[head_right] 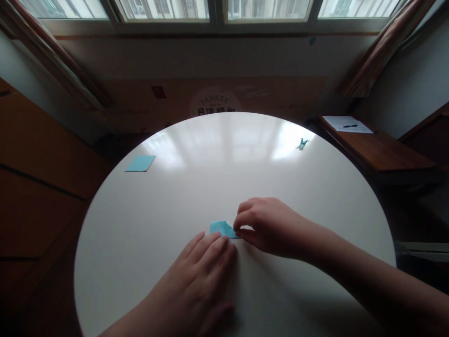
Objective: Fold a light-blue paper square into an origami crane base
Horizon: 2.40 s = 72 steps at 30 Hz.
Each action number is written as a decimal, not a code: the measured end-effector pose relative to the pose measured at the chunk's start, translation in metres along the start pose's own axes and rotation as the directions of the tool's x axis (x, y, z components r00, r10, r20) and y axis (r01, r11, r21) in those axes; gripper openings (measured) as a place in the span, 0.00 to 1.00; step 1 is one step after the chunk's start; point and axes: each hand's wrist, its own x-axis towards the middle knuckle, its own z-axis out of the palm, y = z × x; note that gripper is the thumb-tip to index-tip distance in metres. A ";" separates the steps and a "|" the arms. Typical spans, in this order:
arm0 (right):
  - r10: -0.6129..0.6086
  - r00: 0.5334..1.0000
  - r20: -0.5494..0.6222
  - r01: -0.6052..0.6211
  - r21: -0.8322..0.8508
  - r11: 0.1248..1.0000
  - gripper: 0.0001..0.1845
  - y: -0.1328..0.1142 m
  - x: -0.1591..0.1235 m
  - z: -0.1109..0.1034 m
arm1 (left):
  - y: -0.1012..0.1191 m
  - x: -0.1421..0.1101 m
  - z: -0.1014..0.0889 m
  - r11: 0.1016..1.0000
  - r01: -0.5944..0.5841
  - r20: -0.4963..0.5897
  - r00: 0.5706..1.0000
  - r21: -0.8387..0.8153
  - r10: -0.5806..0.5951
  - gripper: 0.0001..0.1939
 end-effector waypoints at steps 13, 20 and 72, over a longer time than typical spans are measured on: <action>-0.039 0.989 -0.142 0.044 0.030 0.999 0.05 0.009 -0.002 0.035 | -0.033 0.011 -0.015 0.997 -0.074 -0.186 0.980 -0.037 0.066 0.19; -0.057 0.981 -0.186 0.069 0.058 0.996 0.05 0.012 -0.002 0.038 | -0.050 0.024 0.000 0.989 -0.132 -0.231 0.962 0.072 0.145 0.15; -0.102 0.979 -0.176 0.103 -0.002 0.995 0.06 0.009 0.001 0.036 | -0.036 0.015 0.003 0.999 -0.041 -0.329 0.943 0.020 0.045 0.14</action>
